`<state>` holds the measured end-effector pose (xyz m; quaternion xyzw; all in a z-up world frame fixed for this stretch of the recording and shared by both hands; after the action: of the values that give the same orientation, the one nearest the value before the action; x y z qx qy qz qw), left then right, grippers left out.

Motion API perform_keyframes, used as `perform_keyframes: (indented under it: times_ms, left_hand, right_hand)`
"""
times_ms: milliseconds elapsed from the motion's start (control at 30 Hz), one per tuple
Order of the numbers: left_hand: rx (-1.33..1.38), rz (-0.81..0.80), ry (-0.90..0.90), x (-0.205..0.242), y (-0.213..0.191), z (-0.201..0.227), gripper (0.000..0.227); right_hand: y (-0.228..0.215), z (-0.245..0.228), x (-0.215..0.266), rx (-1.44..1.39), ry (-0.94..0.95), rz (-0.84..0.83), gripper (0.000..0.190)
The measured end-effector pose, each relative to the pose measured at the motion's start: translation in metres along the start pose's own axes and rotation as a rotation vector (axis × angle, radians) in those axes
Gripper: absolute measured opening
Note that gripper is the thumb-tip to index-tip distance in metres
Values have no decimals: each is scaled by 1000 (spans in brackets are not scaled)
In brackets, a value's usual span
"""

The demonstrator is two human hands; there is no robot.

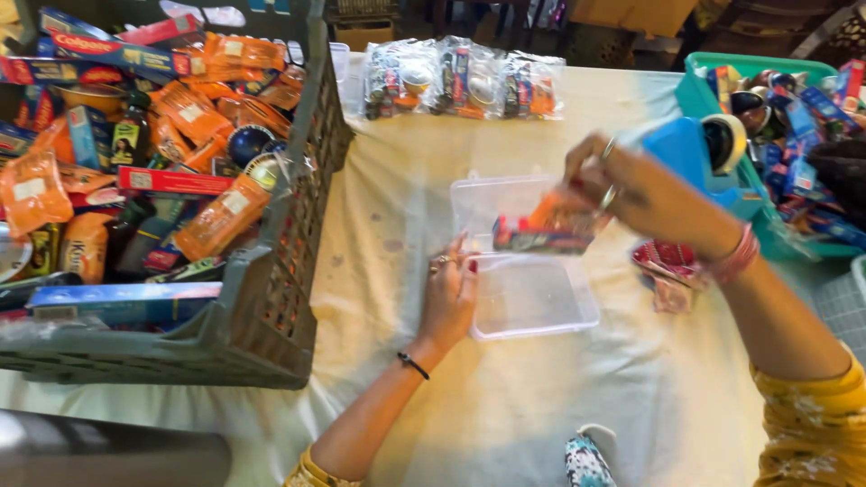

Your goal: The person picks toiletry items such as toothpaste tubes and small bottles from a crate, places them into small clear plastic boxes, closes the lids, and stacks the filled boxes on the table. They also handle pre-wrapped plastic bundles of items while filling the boxes.

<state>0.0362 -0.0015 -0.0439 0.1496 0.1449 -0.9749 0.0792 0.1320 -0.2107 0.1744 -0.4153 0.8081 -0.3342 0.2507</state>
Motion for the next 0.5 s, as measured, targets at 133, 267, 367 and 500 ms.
perform_keyframes:
  times_ms: [133, 267, 367, 500]
  left_hand:
    - [-58, 33, 77, 1, 1, -11, 43]
    - [-40, 13, 0, 2, -6, 0, 39]
    - [-9, 12, -44, 3, -7, 3, 35]
    - [3, 26, 28, 5, -5, 3, 36]
  right_hand:
    - [38, 6, 20, 7, -44, -143, 11]
    - [65, 37, 14, -65, -31, -301, 18]
    - [81, 71, 4, -124, 112, -351, 22]
    - [98, 75, -4, 168, 194, -280, 14]
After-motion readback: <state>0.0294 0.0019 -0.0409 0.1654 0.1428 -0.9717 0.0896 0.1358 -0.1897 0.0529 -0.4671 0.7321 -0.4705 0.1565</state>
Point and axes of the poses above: each hand's wrist, its own x-axis away from the middle knuckle, its own y-axis out of the palm, z = x × y, the point moved 1 cm from there along -x, towards the middle knuckle, and after that the axes turned 7 degrees about -z, right-handed, at the moved point
